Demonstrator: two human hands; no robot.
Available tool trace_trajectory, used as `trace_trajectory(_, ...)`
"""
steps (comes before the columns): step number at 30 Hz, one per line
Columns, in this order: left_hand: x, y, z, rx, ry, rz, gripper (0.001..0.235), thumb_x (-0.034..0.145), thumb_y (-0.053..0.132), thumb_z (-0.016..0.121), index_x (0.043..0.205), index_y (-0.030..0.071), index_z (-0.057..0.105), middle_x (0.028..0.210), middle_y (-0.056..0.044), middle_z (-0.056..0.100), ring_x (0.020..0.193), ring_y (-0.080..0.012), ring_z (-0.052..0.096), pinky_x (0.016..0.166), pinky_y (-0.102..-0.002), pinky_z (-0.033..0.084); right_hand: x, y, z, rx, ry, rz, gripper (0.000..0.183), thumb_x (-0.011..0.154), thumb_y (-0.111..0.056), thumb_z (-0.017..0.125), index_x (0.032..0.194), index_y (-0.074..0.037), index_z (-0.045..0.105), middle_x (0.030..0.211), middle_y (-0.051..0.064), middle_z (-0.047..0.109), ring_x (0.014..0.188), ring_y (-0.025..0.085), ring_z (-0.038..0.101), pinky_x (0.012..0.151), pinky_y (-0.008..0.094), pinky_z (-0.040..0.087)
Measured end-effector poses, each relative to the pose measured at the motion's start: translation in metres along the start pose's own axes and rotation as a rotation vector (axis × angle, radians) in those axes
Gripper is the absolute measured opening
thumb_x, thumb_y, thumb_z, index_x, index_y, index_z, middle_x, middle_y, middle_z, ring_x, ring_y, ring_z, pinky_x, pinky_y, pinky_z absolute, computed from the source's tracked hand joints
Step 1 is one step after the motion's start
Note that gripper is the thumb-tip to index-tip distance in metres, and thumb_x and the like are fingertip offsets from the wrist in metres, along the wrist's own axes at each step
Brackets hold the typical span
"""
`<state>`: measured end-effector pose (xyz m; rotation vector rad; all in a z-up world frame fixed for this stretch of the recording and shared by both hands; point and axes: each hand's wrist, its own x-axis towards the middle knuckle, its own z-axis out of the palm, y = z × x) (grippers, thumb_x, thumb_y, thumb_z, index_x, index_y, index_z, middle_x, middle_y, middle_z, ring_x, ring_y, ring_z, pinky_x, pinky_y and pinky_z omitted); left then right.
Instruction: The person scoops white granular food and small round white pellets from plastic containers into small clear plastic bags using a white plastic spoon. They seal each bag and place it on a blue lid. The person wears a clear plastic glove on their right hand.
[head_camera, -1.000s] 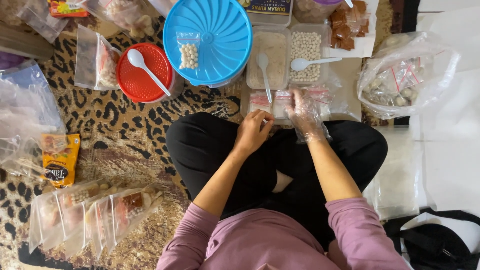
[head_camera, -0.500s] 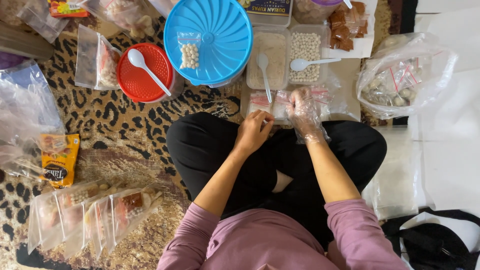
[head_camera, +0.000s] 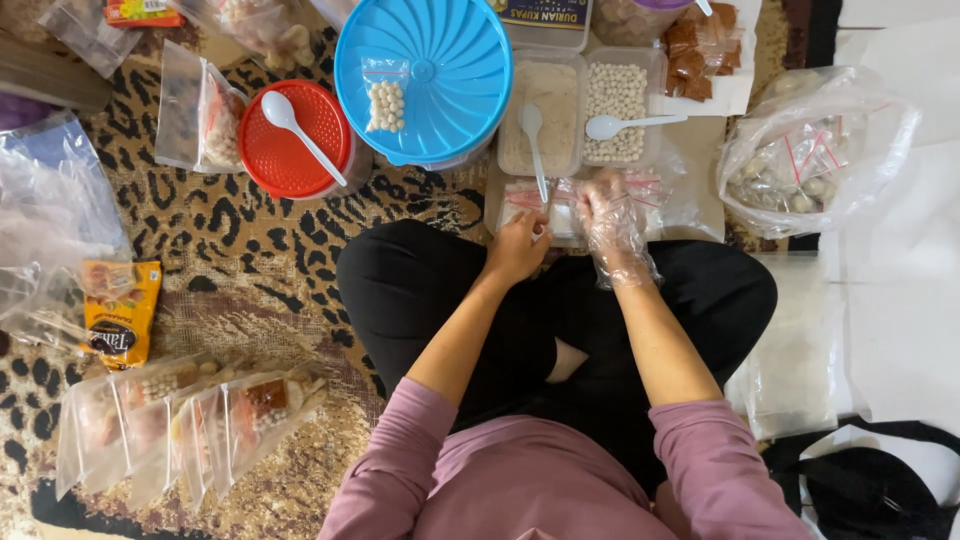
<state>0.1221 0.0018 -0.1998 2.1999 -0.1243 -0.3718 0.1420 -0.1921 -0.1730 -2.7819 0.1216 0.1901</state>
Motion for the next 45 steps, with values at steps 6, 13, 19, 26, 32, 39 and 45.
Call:
trace_trajectory(6,-0.001,0.014,-0.008,-0.068,-0.122,-0.117,0.054,0.092,0.031,0.067,0.139,0.011,0.052,0.110,-0.010,0.066,0.112,-0.0337,0.068,0.093,-0.047,0.057,-0.008,-0.006,-0.011,0.042,0.138,-0.090,0.011,0.094,-0.032,0.072,0.095,-0.026,0.063,0.132,-0.003,0.052,0.111,0.033,0.067,0.084,0.047,0.060)
trace_trajectory(13,-0.005,0.046,-0.031,-0.172,-0.235,-0.122,0.048,0.097,0.018,0.059,0.141,0.010,0.043,0.134,-0.018,0.054,0.134,-0.0410,0.053,0.109,-0.050,0.046,-0.021,0.004,-0.011,0.049,0.257,-0.163,0.011,0.089,-0.038,0.077,0.088,-0.031,0.068,0.120,-0.009,0.056,0.109,0.021,0.066,0.087,0.037,0.060)
trace_trajectory(19,0.004,0.017,-0.008,-0.219,-0.182,-0.031,0.049,0.094,0.010,0.063,0.139,0.010,0.045,0.133,-0.020,0.053,0.135,-0.0426,0.051,0.112,-0.051,0.044,-0.022,0.015,0.010,0.084,0.321,-0.238,0.009,0.090,-0.035,0.076,0.095,-0.032,0.069,0.099,-0.005,0.066,0.097,0.023,0.070,0.081,0.041,0.059)
trace_trajectory(26,0.001,0.019,-0.008,-0.165,-0.136,-0.028,0.049,0.092,0.016,0.065,0.136,0.018,0.044,0.126,-0.015,0.060,0.110,-0.0364,0.069,0.095,-0.046,0.056,-0.030,0.000,-0.008,0.139,0.355,-0.209,0.011,0.090,-0.028,0.077,0.091,-0.030,0.066,0.109,-0.010,0.067,0.095,0.023,0.072,0.081,0.043,0.062)
trace_trajectory(32,0.001,0.023,-0.011,-0.148,-0.160,-0.074,0.053,0.093,0.020,0.064,0.141,0.021,0.043,0.127,-0.012,0.060,0.105,-0.0333,0.071,0.091,-0.044,0.058,-0.029,0.004,-0.007,0.168,0.351,-0.217,0.011,0.090,-0.027,0.078,0.089,-0.029,0.067,0.107,-0.010,0.065,0.094,0.026,0.072,0.080,0.046,0.062)
trace_trajectory(39,0.001,0.023,-0.011,-0.123,-0.174,-0.061,0.056,0.093,0.021,0.064,0.145,0.024,0.045,0.128,-0.009,0.060,0.103,-0.0309,0.072,0.090,-0.043,0.058,-0.026,0.003,0.001,0.130,0.337,-0.176,0.008,0.093,-0.026,0.075,0.094,-0.028,0.067,0.091,-0.003,0.069,0.087,0.028,0.073,0.078,0.048,0.061)
trace_trajectory(45,0.003,0.018,-0.008,-0.113,-0.189,-0.067,0.061,0.093,0.021,0.064,0.149,0.026,0.041,0.131,-0.009,0.058,0.108,-0.0305,0.071,0.092,-0.042,0.058,-0.027,-0.007,-0.011,0.149,0.398,-0.188,0.014,0.088,-0.021,0.078,0.092,-0.028,0.067,0.095,-0.003,0.070,0.088,0.027,0.073,0.080,0.045,0.060)
